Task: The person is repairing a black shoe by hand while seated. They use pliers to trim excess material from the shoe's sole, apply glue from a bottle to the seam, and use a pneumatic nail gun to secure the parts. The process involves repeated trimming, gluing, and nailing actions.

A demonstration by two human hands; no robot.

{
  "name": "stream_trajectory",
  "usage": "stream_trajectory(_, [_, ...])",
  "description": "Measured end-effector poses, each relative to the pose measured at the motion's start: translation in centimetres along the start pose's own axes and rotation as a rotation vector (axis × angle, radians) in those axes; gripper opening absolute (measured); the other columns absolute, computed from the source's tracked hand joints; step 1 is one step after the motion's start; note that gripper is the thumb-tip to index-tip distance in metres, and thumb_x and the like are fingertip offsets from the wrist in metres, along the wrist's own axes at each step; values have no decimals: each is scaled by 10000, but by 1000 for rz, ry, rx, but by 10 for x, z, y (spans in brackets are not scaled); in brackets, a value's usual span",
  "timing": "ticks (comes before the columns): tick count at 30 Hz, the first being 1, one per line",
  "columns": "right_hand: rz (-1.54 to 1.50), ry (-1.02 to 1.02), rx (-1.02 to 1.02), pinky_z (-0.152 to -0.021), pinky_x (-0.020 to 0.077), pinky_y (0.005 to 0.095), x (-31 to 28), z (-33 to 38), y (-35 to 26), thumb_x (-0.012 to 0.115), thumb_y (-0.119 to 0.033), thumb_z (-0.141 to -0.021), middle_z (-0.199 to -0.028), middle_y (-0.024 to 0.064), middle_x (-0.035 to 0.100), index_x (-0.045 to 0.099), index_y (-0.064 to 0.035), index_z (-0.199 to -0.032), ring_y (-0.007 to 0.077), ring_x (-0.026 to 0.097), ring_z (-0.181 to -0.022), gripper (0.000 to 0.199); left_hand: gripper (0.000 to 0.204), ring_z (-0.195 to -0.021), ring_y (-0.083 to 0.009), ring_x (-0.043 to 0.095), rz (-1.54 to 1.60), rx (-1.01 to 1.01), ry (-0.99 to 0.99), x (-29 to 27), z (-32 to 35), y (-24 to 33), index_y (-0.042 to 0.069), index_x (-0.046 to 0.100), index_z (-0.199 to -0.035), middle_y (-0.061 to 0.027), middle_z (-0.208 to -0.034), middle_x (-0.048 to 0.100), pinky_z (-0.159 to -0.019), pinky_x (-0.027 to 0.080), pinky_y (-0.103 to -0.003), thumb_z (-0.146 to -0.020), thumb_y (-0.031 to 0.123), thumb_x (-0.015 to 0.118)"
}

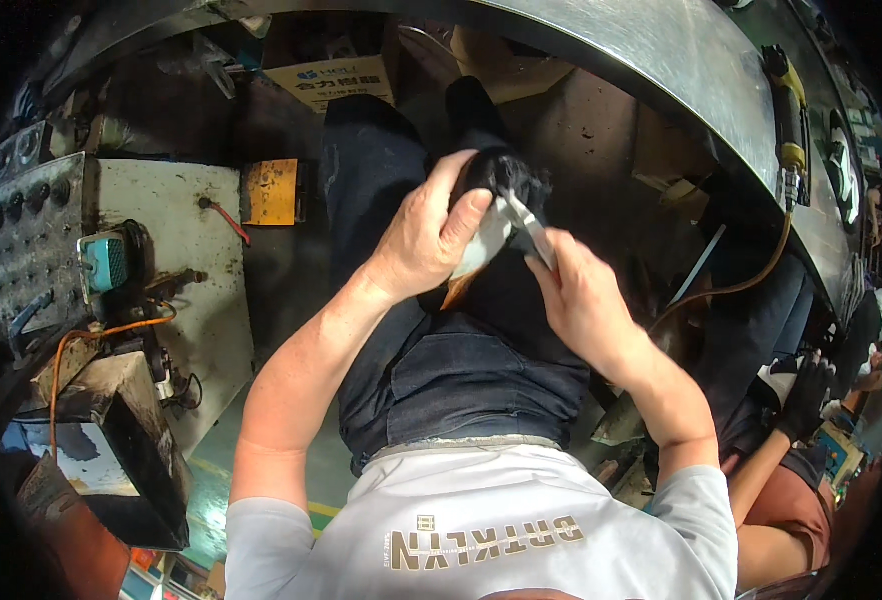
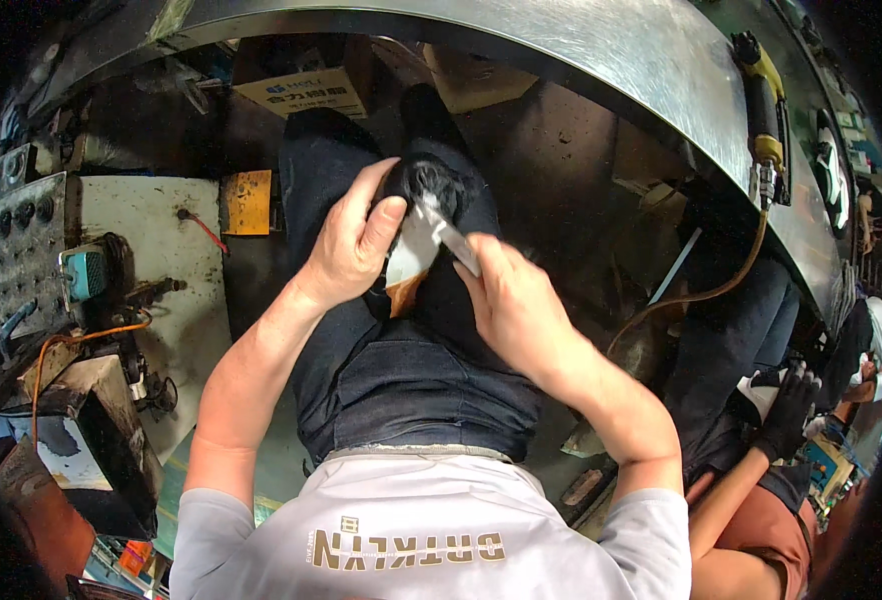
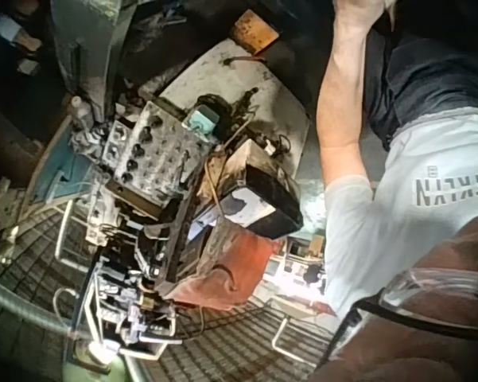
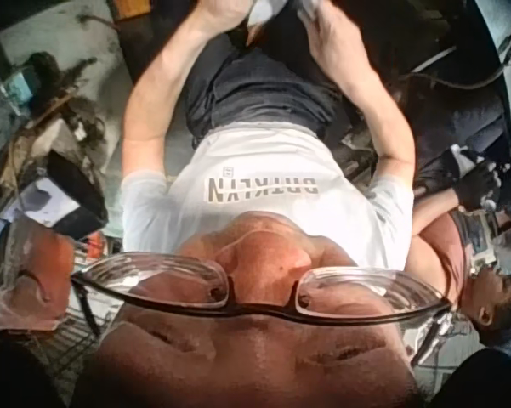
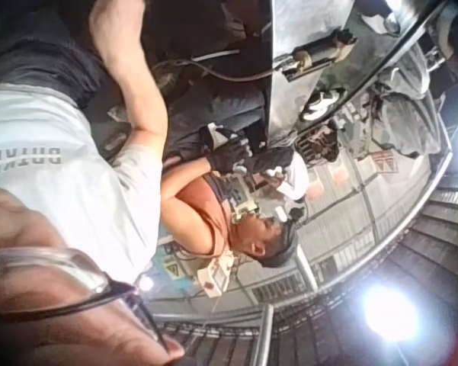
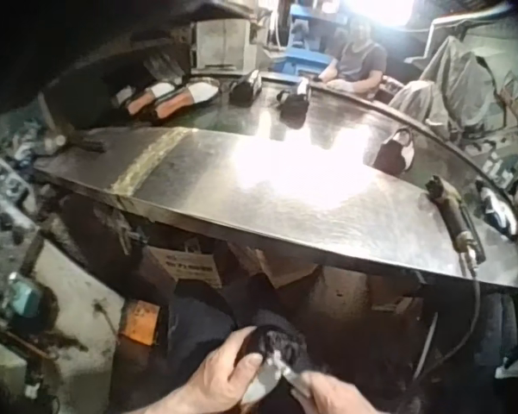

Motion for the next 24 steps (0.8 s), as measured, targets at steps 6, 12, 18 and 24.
stream_trajectory(6, [198, -33, 20, -756, 524, 462, 5, 5, 10, 573, 30, -897, -906, 208, 596, 494, 10, -1156, 392, 628, -866, 271, 546, -1112, -167, 584, 376, -137, -18, 8, -6, -8, -38, 470, -1390, -107, -1192, 625, -995, 458, -312, -1083, 414, 450])
stream_trajectory(12, [166, -18, 30, -772, 525, 456, 2, 8, 4, 581, 17, -900, -910, 203, 589, 497, 13, -1185, 378, 625, -870, 297, 497, -1047, -155, 596, 192, -82, -62, 10, -17, -2, -38, 516, -1342, -102, -1124, 641, -938, 477, -291, -1076, 381, 489])
stream_trajectory(18, [-324, -27, 21, -765, 533, 401, 5, 5, -1, 615, -69, -961, -921, 187, 641, 549, 6, -1144, 328, 658, -829, 208, 477, -961, -184, 631, 75, 33, -3, 6, -11, 10, -33, 533, -1292, -121, -1042, 664, -883, 506, -310, -1064, 385, 516])
stream_trajectory(24, [-755, -229, 313, -779, 539, 316, 21, 14, 7, 597, -181, -1025, -846, 76, 661, 578, -1, -1201, 143, 644, -803, 252, 539, -938, -253, 687, 17, 31, 1, 6, -12, 7, -33, 531, -1286, -179, -1002, 690, -853, 530, -352, -1050, 452, 511])
Point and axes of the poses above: each hand's wrist, its own z-axis away from the middle knuckle, its own x-axis out of the palm, y = z × x, the point moved 10 cm from there along -z, towards the middle knuckle
